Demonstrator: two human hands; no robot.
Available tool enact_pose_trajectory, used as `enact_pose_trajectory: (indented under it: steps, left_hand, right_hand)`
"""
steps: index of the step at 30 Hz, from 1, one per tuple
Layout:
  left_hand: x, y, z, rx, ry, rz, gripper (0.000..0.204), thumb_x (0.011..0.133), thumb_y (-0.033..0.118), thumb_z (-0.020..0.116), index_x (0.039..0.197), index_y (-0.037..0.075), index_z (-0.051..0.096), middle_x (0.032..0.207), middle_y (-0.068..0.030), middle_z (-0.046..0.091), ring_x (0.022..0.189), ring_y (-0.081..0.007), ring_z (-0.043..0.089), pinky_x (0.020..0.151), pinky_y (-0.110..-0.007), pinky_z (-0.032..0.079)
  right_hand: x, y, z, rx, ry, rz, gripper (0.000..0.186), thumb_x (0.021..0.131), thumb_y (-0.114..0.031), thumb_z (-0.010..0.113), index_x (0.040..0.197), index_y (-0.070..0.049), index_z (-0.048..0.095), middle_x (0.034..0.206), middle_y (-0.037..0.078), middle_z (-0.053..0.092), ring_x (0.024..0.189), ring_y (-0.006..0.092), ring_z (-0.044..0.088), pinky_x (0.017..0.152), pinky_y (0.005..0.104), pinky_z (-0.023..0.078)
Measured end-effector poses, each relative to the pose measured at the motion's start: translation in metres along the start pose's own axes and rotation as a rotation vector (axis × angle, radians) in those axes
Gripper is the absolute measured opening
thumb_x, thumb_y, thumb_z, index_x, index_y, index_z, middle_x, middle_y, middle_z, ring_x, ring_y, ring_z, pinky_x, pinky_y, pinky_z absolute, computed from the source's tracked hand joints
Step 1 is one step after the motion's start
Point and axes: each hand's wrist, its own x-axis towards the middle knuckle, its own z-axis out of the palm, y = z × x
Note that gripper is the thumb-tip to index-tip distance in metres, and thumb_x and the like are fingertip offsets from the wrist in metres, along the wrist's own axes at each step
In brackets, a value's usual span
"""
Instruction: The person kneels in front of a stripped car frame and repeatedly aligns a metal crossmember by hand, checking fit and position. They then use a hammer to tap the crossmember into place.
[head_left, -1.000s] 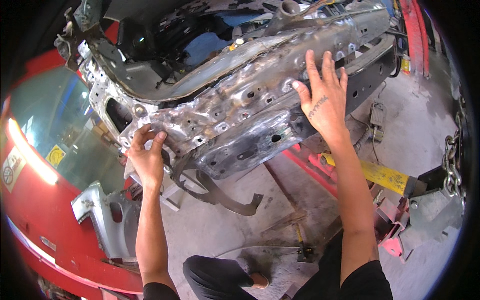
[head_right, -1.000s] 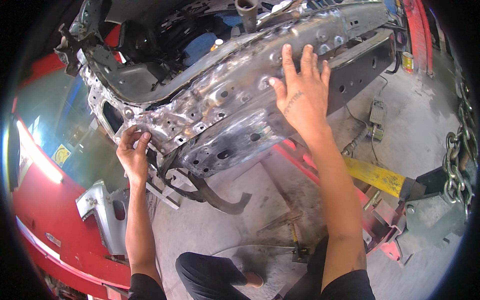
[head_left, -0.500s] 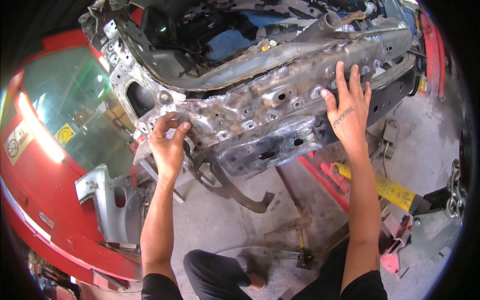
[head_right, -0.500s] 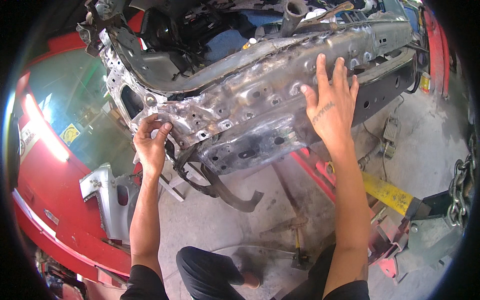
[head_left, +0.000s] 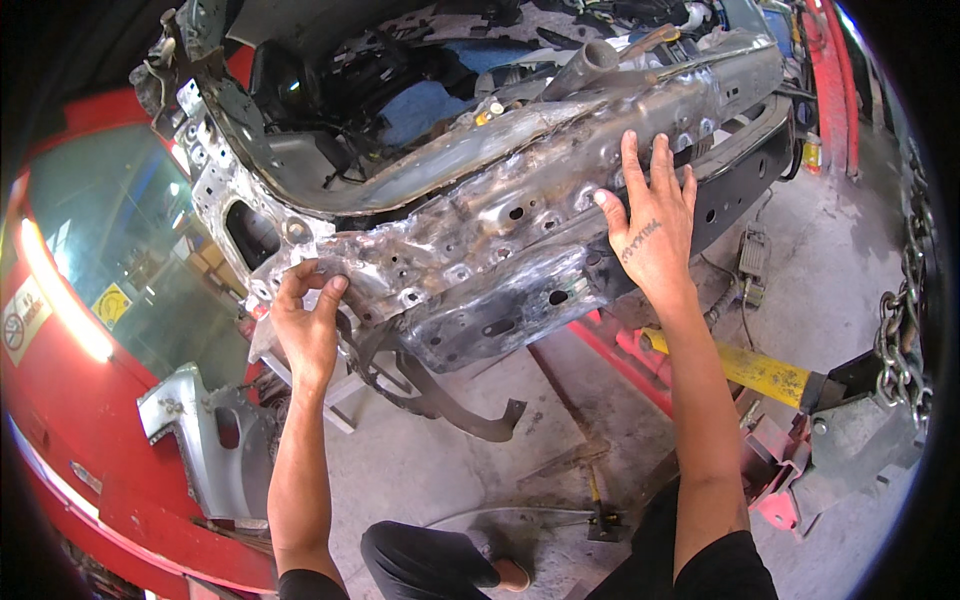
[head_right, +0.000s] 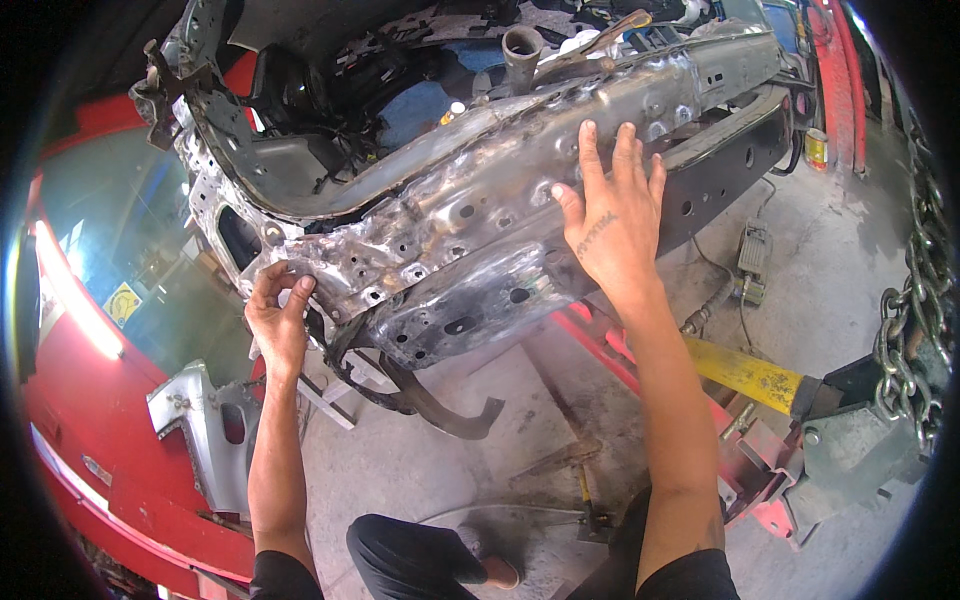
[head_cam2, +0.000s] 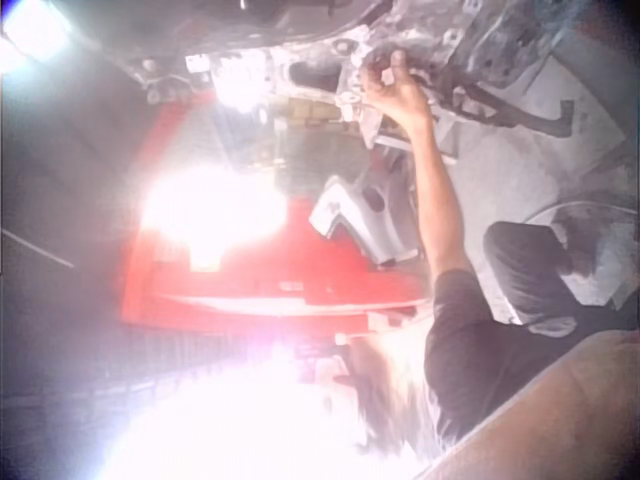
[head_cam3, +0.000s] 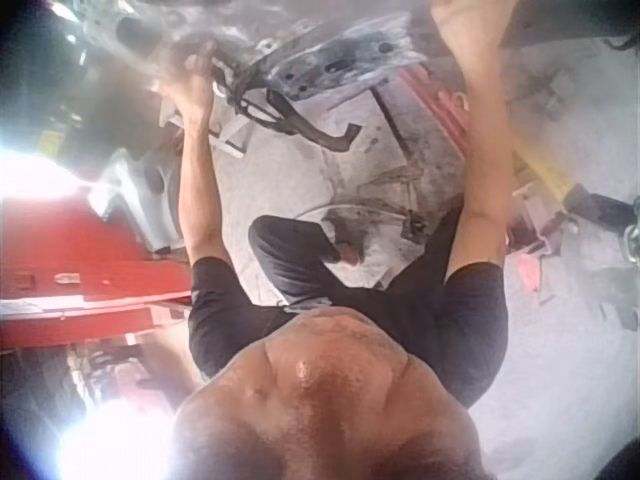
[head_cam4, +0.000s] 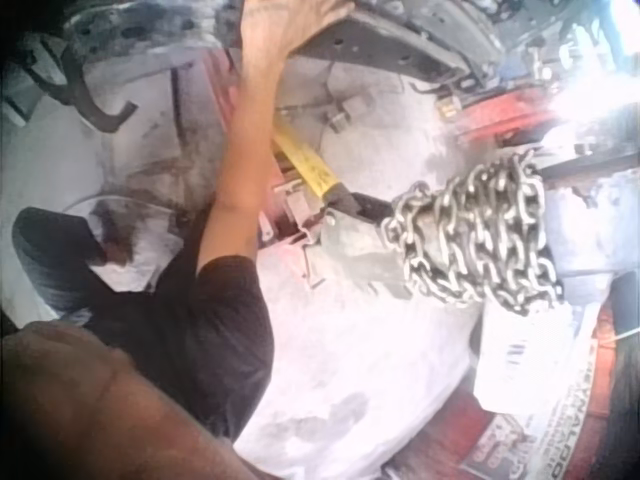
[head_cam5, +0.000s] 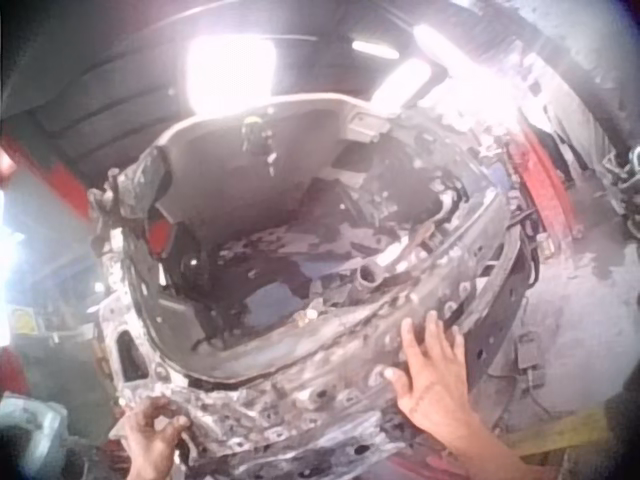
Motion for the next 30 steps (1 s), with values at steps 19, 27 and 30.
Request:
enact_pose_trajectory:
  steps: [19,27,30]
  left_hand:
    - [0.0,0.002,0.002,-0.05,-0.021,0.025,0.038,0.087,0.011,0.082,0.121,-0.002,0.069,0.094,-0.0095,0.074,0.091,-0.0171,0.066,0.087,-0.034,0.051]
    - [0.001,-0.007,-0.001,0.05,-0.011,0.054,0.042,0.088,0.013,0.082,0.123,-0.007,0.067,0.093,-0.0072,0.072,0.09,-0.0144,0.065,0.088,-0.031,0.05]
    - [0.001,0.005,0.0,0.047,-0.016,0.007,0.043,0.089,0.013,0.081,0.123,-0.007,0.066,0.094,-0.0077,0.072,0.09,-0.0149,0.065,0.088,-0.03,0.05]
  right_hand:
    - [0.0,0.001,0.002,-0.05,0.005,0.003,0.074,0.098,-0.037,0.067,0.162,-0.015,0.037,0.156,0.035,0.039,0.143,0.0465,0.045,0.122,0.0586,0.026]
    - [-0.001,-0.001,0.002,0.001,0.022,-0.012,0.074,0.097,-0.038,0.067,0.161,-0.013,0.039,0.155,0.037,0.039,0.14,0.0498,0.045,0.12,0.0604,0.027]
    - [0.0,-0.002,0.0,0.018,0.025,-0.003,0.075,0.096,-0.037,0.068,0.161,-0.013,0.039,0.155,0.038,0.038,0.14,0.0503,0.045,0.121,0.061,0.026]
